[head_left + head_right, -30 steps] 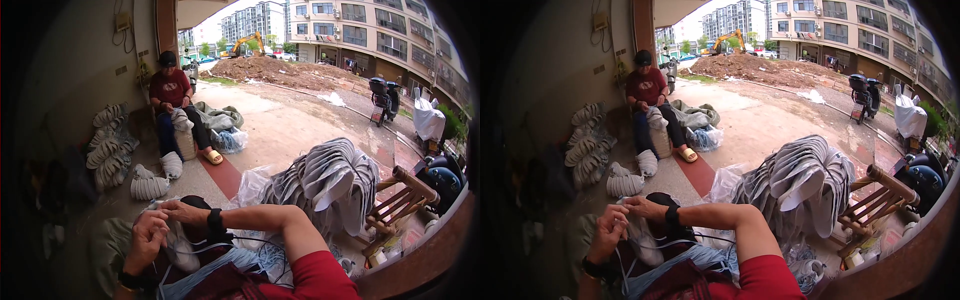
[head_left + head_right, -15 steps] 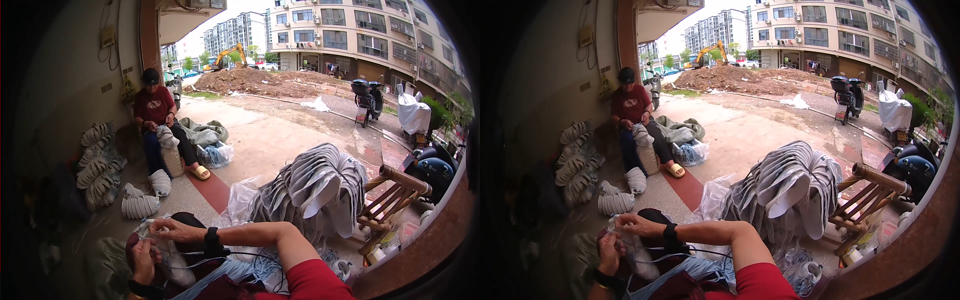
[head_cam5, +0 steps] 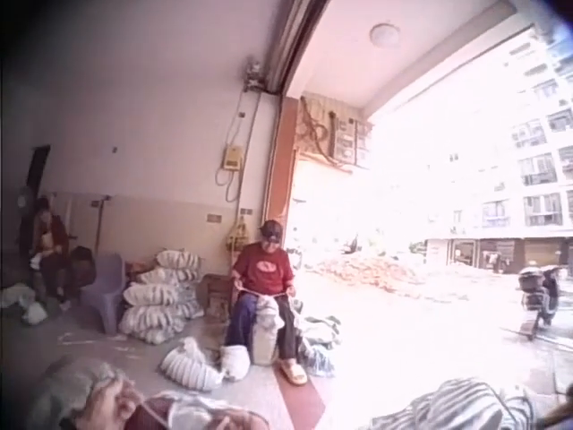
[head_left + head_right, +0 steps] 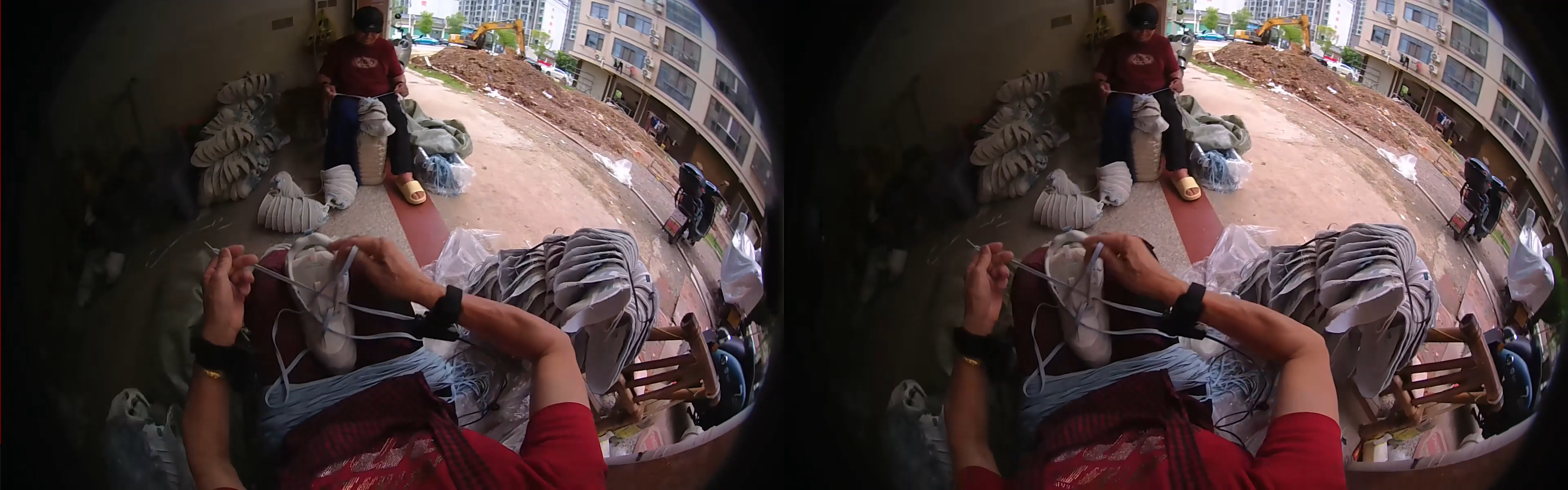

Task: Lacing a pair of white athletic shoes.

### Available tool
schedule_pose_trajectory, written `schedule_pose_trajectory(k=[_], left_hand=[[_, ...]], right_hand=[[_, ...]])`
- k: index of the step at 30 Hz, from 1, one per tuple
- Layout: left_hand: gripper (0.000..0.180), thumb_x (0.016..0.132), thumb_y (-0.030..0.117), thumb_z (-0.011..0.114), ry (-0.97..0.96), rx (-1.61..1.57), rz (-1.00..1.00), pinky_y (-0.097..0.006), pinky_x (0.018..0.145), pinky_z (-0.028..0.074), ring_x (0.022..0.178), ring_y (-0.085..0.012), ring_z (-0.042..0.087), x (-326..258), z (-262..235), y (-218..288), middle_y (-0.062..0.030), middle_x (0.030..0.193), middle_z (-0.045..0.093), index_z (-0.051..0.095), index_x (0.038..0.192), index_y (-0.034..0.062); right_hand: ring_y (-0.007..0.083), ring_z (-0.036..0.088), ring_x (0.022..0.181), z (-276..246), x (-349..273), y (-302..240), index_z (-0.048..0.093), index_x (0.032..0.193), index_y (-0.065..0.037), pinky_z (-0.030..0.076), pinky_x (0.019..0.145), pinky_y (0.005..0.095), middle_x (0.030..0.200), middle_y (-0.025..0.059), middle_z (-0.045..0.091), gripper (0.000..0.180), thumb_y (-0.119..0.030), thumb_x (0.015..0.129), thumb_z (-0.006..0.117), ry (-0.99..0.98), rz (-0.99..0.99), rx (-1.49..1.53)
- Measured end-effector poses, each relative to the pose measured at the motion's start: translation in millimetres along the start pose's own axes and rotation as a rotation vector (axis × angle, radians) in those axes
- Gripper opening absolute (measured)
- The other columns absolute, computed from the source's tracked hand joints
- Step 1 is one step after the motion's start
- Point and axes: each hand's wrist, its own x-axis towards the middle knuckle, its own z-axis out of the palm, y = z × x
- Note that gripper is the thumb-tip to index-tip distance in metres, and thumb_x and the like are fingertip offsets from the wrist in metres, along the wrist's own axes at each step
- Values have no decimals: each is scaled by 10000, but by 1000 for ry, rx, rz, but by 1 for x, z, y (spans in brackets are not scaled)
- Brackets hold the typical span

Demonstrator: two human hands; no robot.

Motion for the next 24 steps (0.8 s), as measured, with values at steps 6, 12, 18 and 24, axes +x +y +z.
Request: schedule_pose_trajectory(k=[6,12,18,24], left_hand=[[339,1061,336,449,565,12,318,-220,667,452,848,-87,603,17,-343,54,-77,1220,679,564,1239,71],[468,1030,254,506,424,306,-24,-185,521,470,715,-89,658,33,-311,65,-120,1143,703,409,1435,39],[273,887,99,656,-12,1010,312,-301,645,516,743,-147,658,-27,-86,17,-87,889,697,602,1146,32],[302,719,108,815,-470,1205,641,-374,840,465,916,-314,581,-91,19,-25,-105,893,552,601,924,50]], right_hand=[[130,695,772,-211,-13,49,703,1085,-83,480,644,252,947,64,743,382,-381,1054,465,483,233,-250],[171,676,605,-261,-49,73,696,1132,11,528,593,307,786,110,735,349,-285,997,568,529,583,-624],[360,601,1061,-112,-29,44,623,1126,-1,493,902,425,1107,178,636,313,-46,818,654,119,60,-847],[299,536,977,2,-16,-11,665,997,-46,445,882,402,979,112,602,222,-226,867,681,-213,-305,-805]])
